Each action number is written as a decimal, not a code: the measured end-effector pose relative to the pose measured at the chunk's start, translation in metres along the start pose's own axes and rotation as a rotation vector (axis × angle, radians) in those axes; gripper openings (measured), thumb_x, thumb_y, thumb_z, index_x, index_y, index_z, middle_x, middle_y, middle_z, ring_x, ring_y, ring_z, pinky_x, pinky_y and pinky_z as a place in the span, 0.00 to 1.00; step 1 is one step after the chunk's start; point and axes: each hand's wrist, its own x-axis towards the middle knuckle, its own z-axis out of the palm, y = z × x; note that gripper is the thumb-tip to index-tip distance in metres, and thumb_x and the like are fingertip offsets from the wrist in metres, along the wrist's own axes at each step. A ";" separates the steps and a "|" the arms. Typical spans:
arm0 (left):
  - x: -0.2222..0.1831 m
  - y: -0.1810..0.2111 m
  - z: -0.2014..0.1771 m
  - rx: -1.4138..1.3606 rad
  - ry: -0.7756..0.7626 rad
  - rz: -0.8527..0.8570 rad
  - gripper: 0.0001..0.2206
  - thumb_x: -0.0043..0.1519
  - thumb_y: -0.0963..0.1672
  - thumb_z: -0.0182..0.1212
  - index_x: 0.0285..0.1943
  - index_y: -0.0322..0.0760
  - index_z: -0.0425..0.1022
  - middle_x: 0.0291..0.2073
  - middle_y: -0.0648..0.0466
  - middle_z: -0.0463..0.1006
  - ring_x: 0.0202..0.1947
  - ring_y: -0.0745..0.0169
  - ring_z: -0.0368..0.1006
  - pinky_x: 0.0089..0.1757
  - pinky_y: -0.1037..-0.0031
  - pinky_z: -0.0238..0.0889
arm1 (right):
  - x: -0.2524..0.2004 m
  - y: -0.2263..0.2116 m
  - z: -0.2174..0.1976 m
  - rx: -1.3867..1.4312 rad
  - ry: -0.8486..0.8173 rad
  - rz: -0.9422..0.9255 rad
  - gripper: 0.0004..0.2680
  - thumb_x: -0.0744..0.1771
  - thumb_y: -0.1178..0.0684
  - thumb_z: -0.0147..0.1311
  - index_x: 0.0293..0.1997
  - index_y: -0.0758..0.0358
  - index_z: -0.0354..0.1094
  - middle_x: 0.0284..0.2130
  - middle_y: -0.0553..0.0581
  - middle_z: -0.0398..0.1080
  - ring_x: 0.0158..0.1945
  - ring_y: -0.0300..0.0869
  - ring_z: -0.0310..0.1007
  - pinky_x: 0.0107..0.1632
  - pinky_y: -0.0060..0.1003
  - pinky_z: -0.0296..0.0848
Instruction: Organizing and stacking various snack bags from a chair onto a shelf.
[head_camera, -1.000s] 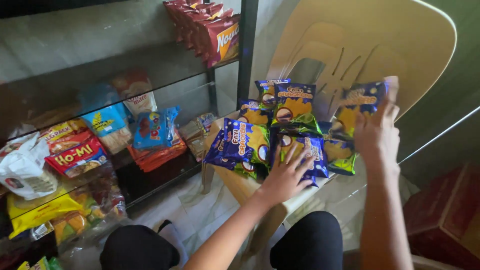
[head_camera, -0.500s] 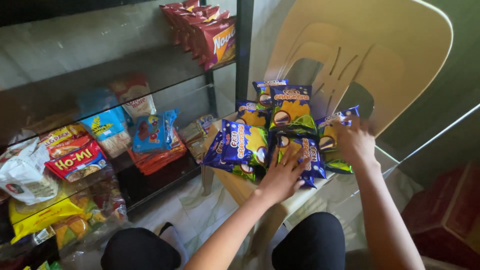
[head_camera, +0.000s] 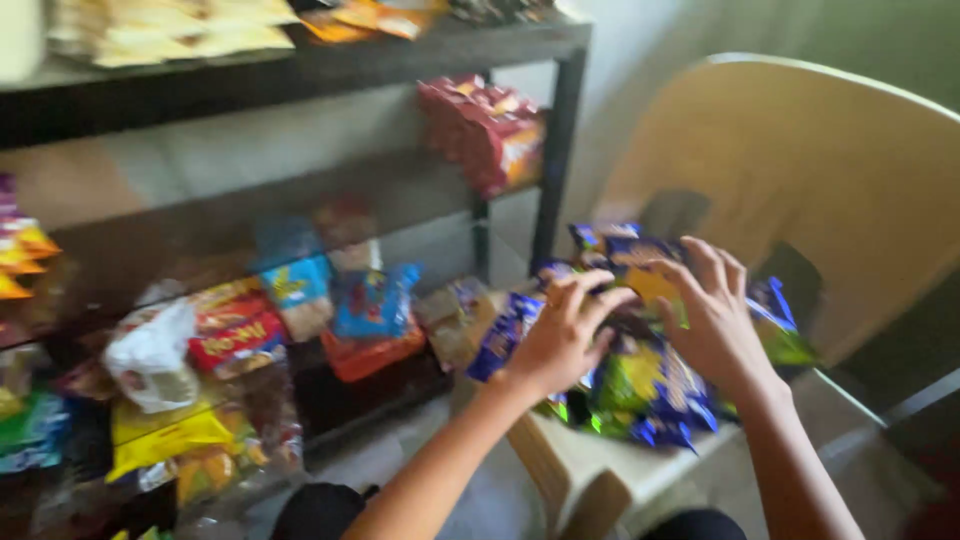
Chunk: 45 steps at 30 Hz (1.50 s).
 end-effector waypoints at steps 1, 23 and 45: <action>0.003 -0.012 -0.015 0.024 0.010 0.000 0.25 0.65 0.43 0.64 0.71 0.42 0.64 0.68 0.47 0.65 0.72 0.43 0.59 0.70 0.54 0.52 | 0.015 -0.010 0.009 0.012 0.012 -0.020 0.20 0.63 0.55 0.60 0.62 0.49 0.66 0.69 0.67 0.54 0.70 0.66 0.51 0.69 0.59 0.57; 0.060 -0.417 0.080 0.035 0.424 -0.679 0.31 0.57 0.49 0.69 0.66 0.30 0.64 0.52 0.31 0.75 0.53 0.31 0.72 0.52 0.52 0.65 | 0.223 0.059 0.359 0.660 -0.160 -0.152 0.36 0.59 0.71 0.52 0.76 0.67 0.34 0.68 0.80 0.46 0.72 0.64 0.42 0.69 0.51 0.50; 0.047 -0.060 0.090 -0.086 -0.271 -0.261 0.34 0.62 0.52 0.67 0.76 0.49 0.57 0.71 0.33 0.57 0.70 0.34 0.53 0.63 0.54 0.48 | 0.039 0.042 -0.070 -0.382 -0.146 0.536 0.18 0.67 0.49 0.61 0.65 0.40 0.67 0.49 0.71 0.72 0.46 0.67 0.74 0.47 0.59 0.73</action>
